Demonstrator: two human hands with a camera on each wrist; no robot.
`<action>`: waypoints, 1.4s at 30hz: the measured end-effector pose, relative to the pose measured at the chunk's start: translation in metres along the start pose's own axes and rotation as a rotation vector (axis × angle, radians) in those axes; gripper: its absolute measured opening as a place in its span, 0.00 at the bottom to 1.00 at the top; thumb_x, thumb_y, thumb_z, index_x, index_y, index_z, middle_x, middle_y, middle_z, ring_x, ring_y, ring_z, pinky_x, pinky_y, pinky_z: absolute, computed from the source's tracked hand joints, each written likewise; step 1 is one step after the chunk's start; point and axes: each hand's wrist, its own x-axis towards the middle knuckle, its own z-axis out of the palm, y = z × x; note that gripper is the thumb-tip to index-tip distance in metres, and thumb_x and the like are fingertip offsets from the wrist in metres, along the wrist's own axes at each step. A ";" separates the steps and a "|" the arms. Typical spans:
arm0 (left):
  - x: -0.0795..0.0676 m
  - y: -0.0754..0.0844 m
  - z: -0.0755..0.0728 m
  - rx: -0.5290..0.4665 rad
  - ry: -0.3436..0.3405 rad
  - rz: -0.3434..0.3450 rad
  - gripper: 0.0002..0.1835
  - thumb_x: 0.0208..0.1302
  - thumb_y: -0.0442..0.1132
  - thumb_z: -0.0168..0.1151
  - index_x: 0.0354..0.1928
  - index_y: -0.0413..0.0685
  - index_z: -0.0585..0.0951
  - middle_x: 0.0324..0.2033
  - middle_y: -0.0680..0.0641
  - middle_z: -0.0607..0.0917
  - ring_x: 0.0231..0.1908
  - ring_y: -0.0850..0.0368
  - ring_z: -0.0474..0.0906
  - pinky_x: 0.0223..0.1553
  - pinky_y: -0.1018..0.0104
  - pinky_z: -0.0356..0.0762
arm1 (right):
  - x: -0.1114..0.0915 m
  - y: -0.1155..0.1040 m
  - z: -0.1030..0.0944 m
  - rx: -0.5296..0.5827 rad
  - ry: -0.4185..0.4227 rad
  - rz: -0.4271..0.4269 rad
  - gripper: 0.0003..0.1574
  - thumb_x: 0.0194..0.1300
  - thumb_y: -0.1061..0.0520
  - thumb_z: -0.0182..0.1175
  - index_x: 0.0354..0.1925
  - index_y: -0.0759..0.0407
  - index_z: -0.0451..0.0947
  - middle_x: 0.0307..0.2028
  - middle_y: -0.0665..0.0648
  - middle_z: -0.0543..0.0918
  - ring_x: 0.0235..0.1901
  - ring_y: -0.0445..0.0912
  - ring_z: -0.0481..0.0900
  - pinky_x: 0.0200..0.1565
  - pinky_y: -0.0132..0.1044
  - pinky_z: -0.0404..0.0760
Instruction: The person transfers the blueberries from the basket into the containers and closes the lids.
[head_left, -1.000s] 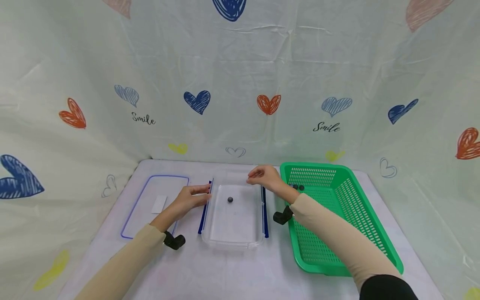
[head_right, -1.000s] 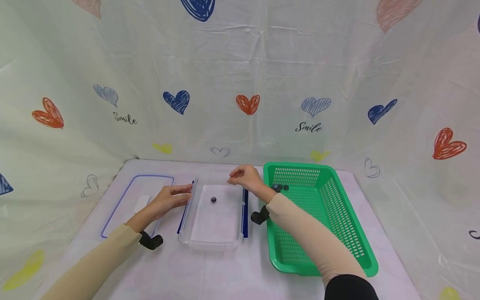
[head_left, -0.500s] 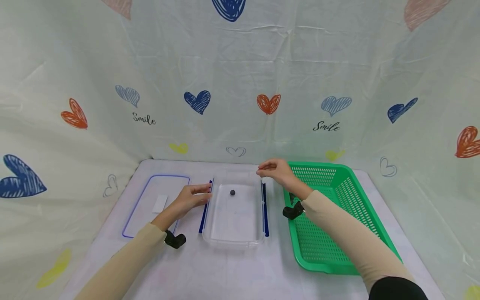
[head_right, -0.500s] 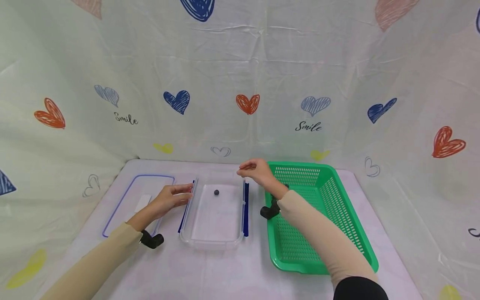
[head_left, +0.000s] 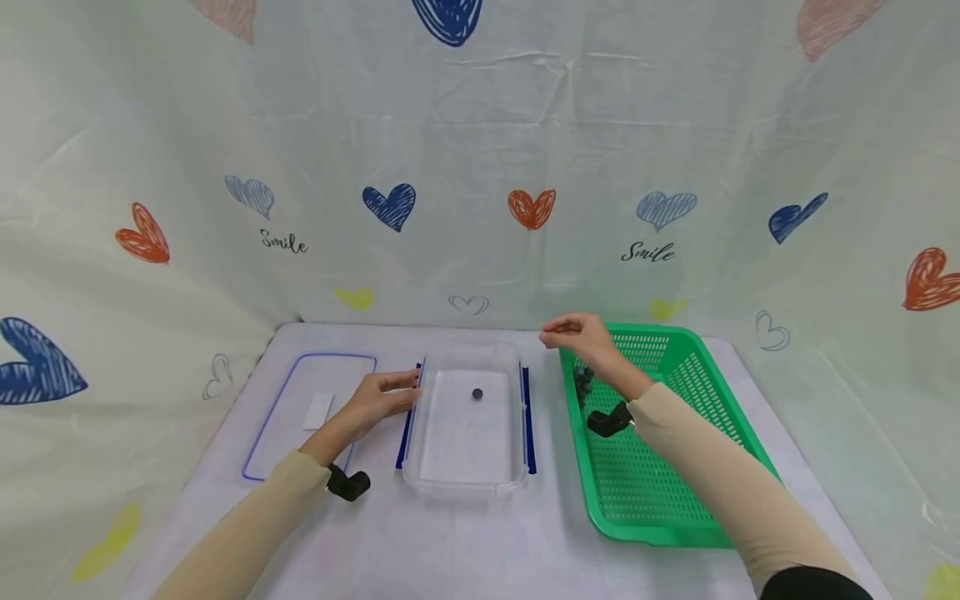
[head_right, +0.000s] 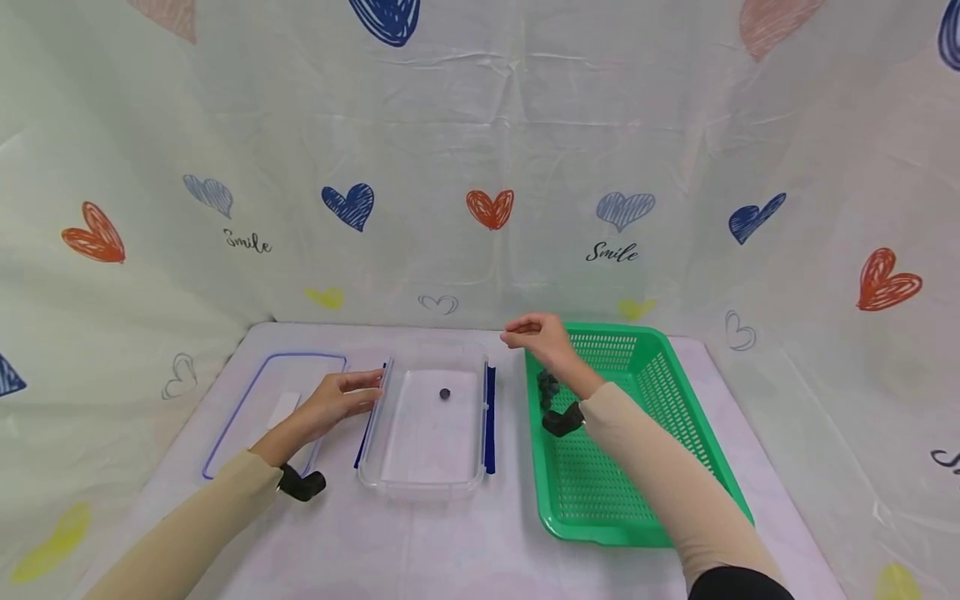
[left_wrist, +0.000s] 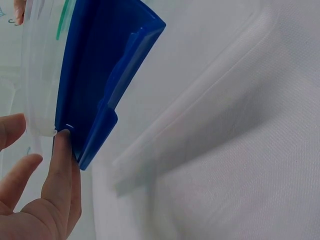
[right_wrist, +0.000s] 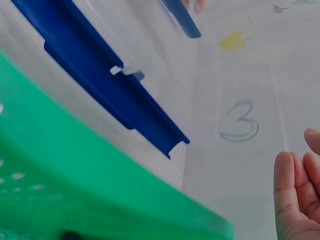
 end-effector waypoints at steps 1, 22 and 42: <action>0.000 0.000 0.000 -0.001 0.001 0.000 0.29 0.68 0.32 0.64 0.69 0.35 0.70 0.65 0.31 0.71 0.58 0.45 0.77 0.54 0.64 0.81 | -0.001 0.001 -0.002 -0.001 0.006 0.006 0.23 0.65 0.59 0.69 0.53 0.72 0.79 0.42 0.60 0.86 0.45 0.57 0.84 0.58 0.53 0.79; 0.001 -0.003 -0.001 -0.016 0.014 -0.009 0.28 0.68 0.31 0.64 0.68 0.37 0.71 0.63 0.32 0.73 0.55 0.49 0.79 0.53 0.64 0.81 | -0.021 0.047 -0.042 -0.065 0.060 0.028 0.24 0.66 0.56 0.68 0.53 0.72 0.79 0.42 0.57 0.87 0.40 0.43 0.84 0.58 0.54 0.78; 0.001 -0.004 0.000 -0.020 0.013 -0.004 0.27 0.68 0.31 0.64 0.68 0.36 0.71 0.64 0.31 0.72 0.59 0.44 0.76 0.54 0.64 0.81 | -0.037 0.095 -0.035 -0.173 0.134 0.071 0.16 0.64 0.58 0.70 0.44 0.70 0.83 0.41 0.63 0.86 0.42 0.50 0.83 0.51 0.53 0.83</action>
